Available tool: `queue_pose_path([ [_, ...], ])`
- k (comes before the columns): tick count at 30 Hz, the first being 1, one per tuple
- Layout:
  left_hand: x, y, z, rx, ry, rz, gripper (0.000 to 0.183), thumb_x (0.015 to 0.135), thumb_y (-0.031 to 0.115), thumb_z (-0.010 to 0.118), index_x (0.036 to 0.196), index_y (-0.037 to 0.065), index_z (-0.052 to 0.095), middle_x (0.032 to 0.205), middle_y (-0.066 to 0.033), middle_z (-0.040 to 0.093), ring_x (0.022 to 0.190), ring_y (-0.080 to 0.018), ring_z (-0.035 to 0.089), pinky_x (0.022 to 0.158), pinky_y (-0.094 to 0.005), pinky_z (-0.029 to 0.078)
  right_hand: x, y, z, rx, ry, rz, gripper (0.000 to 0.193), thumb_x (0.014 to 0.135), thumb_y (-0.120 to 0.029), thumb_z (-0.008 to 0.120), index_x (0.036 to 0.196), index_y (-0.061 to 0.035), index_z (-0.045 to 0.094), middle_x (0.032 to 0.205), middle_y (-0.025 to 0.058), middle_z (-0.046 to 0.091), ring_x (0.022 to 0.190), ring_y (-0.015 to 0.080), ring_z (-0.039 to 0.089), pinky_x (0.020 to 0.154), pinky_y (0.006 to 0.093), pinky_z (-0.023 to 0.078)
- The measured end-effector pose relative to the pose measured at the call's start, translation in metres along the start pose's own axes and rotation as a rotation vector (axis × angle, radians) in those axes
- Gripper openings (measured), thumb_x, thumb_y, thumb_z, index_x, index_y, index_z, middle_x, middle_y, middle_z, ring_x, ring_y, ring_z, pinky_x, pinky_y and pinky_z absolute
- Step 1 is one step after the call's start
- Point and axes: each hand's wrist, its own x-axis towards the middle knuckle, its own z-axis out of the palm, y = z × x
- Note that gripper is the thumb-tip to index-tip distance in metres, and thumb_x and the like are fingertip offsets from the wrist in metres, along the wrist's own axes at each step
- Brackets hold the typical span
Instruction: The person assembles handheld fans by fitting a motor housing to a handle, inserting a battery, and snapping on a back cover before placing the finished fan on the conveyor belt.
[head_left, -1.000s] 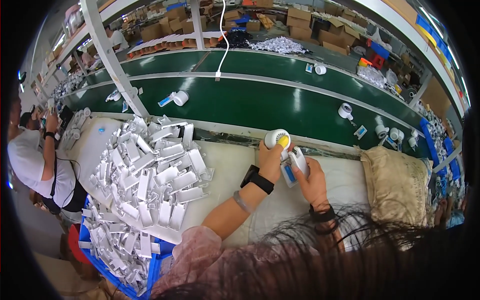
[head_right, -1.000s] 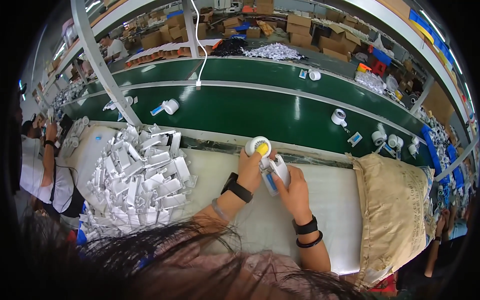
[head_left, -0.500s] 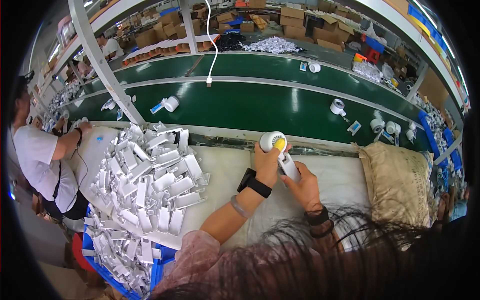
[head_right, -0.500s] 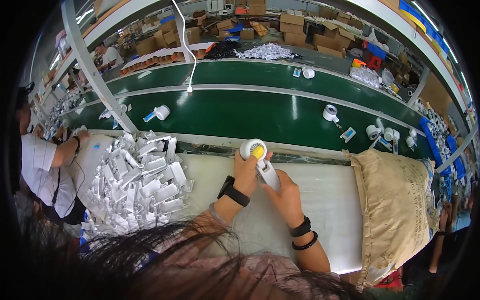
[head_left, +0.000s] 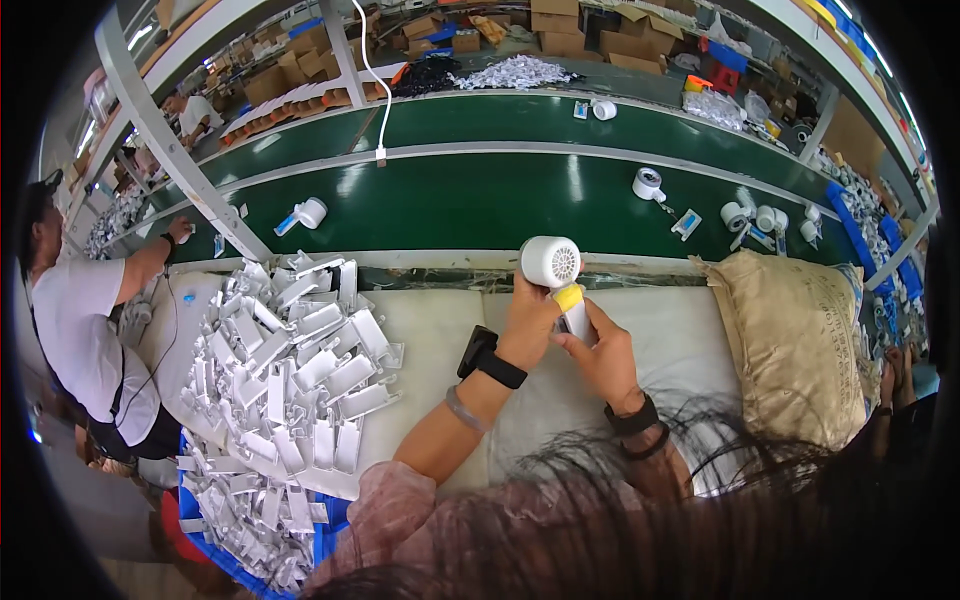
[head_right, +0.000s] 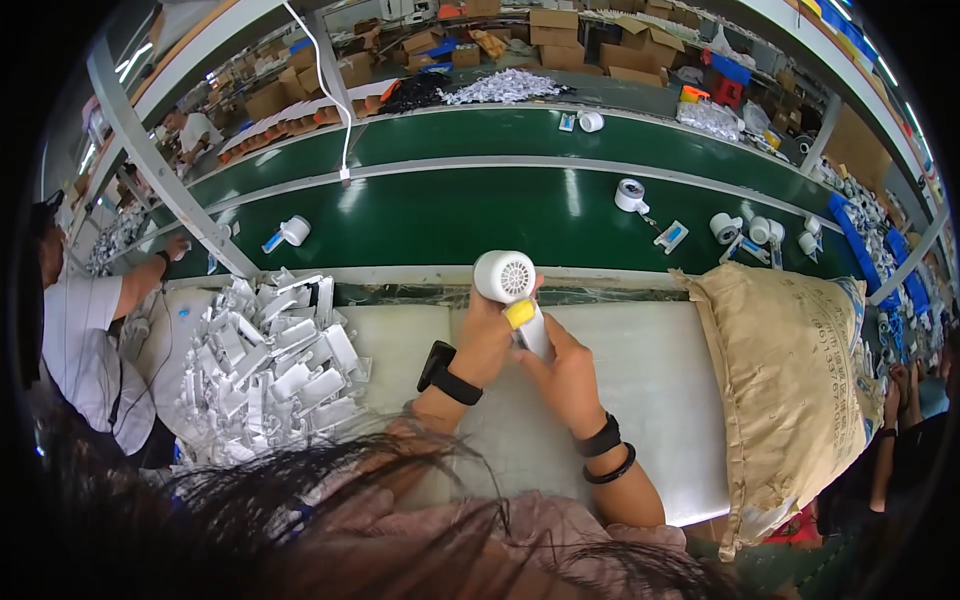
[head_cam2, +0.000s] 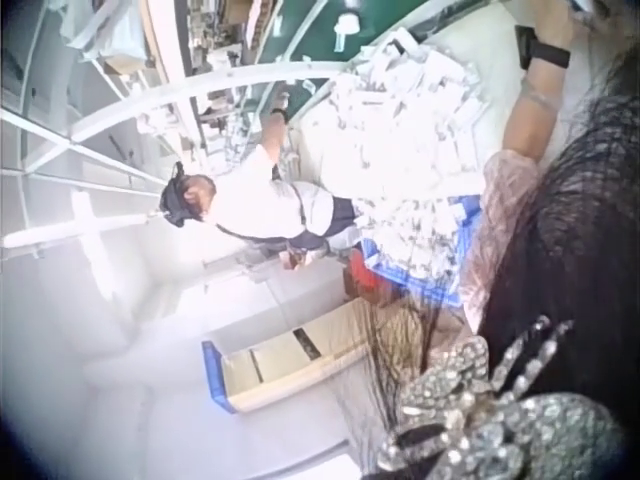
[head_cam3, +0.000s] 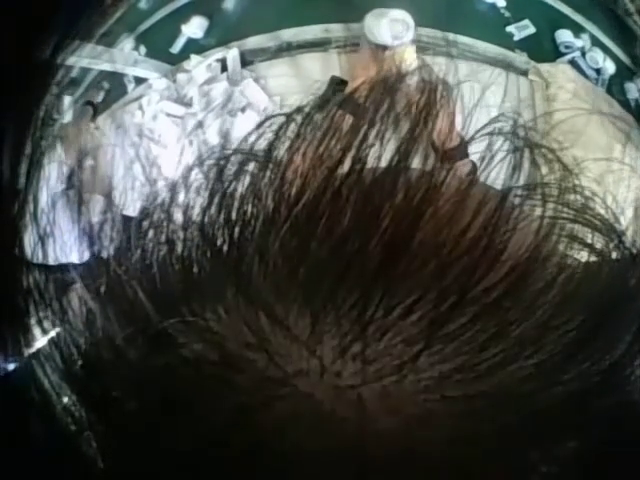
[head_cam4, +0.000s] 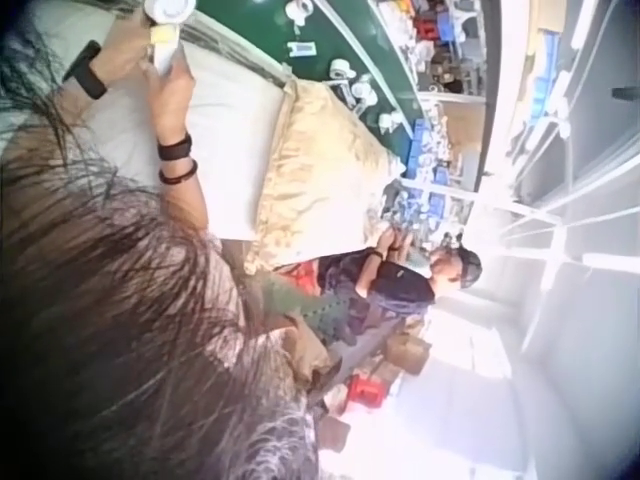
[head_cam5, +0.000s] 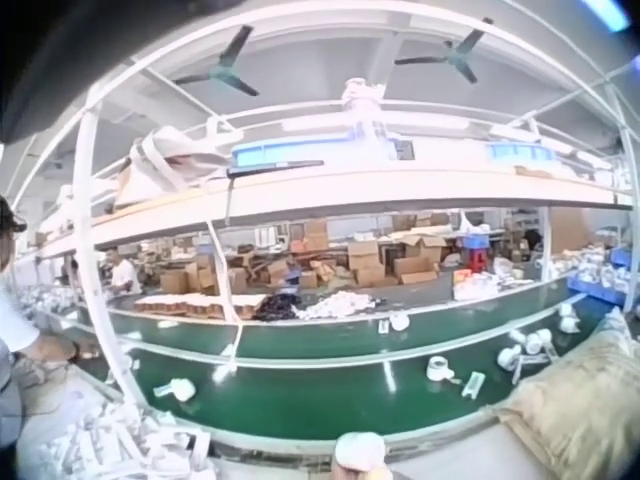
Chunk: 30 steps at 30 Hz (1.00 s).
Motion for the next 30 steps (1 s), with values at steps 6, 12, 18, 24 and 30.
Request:
queue_pose_path([
  [6,-0.005,0.003,0.004,0.05,-0.104,-0.077,0.062,0.088,0.009,0.064,0.14,0.005,0.03,0.131,-0.0145,0.052,0.123,-0.028,0.053,0.101,-0.0406,0.046,0.002,0.007,-0.009,0.146,-0.047,0.044,0.05,0.083,-0.012,0.075,0.126,0.0036,0.055,0.088,0.0082,0.066,0.072,0.0094,0.059,0.063,0.0257,0.049],
  [12,0.002,0.001,-0.006,-0.081,-0.112,-0.077,0.062,0.088,0.013,0.067,0.139,0.006,0.032,0.131,-0.015,0.052,0.122,-0.0285,0.053,0.101,-0.0424,0.046,0.008,0.021,-0.019,0.606,-0.243,0.365,0.046,0.096,-0.028,0.06,0.128,0.0035,0.05,0.098,0.0084,0.065,0.078,0.0152,0.066,0.061,0.0271,0.055],
  [18,0.002,0.007,-0.005,-0.051,-0.11,-0.061,0.059,0.089,0.012,0.065,0.139,0.005,0.033,0.129,-0.0146,0.054,0.12,-0.0279,0.055,0.102,-0.0408,0.046,0.009,0.017,-0.023,0.757,-0.379,0.492,0.045,0.097,-0.031,0.058,0.127,0.001,0.049,0.096,0.0107,0.065,0.078,0.0183,0.068,0.055,0.0287,0.057],
  [24,0.0,0.014,0.005,0.072,-0.185,-0.045,0.056,0.09,0.005,0.058,0.139,0.005,0.029,0.13,-0.014,0.052,0.119,-0.0246,0.055,0.098,-0.0378,0.048,0.006,0.022,-0.026,0.757,-0.39,0.428,0.045,0.095,-0.031,0.061,0.126,-0.0012,0.049,0.094,0.0105,0.066,0.073,0.0175,0.066,0.05,0.0261,0.052],
  [30,-0.011,0.022,0.005,0.111,-0.232,-0.074,0.062,0.092,0.003,0.053,0.145,0.01,0.022,0.137,-0.0151,0.049,0.126,-0.0267,0.052,0.099,-0.0403,0.048,0.004,0.015,-0.026,0.799,-0.418,0.392,0.043,0.094,-0.032,0.062,0.124,-0.003,0.051,0.095,0.0086,0.066,0.072,0.0163,0.065,0.052,0.0252,0.048],
])
